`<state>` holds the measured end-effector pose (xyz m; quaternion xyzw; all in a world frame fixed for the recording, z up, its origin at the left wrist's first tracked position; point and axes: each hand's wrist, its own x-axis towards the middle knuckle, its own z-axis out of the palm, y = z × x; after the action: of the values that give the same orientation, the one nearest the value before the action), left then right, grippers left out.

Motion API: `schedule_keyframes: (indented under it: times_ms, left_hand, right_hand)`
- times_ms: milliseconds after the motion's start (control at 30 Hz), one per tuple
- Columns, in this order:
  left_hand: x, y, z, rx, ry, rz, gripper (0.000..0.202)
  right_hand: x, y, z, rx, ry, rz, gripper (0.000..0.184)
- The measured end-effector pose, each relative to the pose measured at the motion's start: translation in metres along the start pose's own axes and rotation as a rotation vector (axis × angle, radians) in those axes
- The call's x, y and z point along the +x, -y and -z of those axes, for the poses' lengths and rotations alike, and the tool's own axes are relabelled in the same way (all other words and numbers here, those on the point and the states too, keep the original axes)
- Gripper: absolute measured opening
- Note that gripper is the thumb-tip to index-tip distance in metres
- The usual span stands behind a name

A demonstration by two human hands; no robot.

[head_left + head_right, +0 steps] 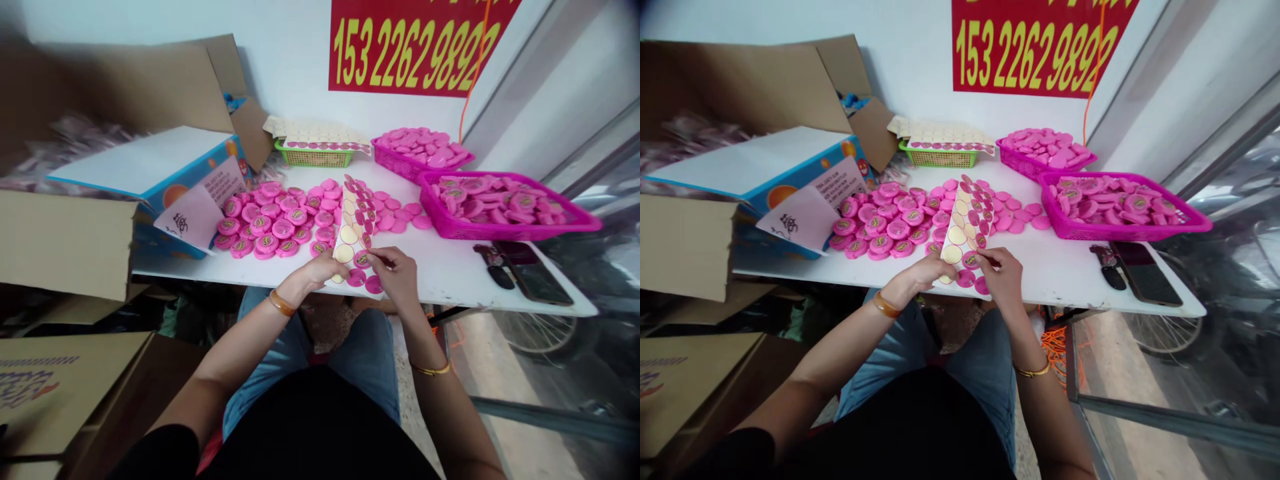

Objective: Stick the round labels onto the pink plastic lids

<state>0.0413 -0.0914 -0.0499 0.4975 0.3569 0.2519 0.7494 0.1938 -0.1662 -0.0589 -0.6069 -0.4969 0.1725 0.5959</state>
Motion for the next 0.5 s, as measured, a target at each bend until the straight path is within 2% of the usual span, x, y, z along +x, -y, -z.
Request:
schedule_keyframes:
  times_ms: [200, 367, 500]
  left_hand:
    - [0.011, -0.002, -0.005, 0.048, 0.011, -0.017, 0.034]
    - [0.014, -0.001, -0.005, 0.041, 0.023, -0.002, 0.038]
    - [0.016, 0.000, -0.003, 0.023, 0.012, 0.017, 0.034]
  right_hand:
    - [0.005, -0.006, 0.005, -0.214, -0.047, 0.129, 0.015]
    - [-0.001, -0.010, -0.007, -0.556, -0.132, 0.221, 0.022]
    - [-0.008, -0.013, -0.019, -0.685, -0.200, 0.252, 0.024]
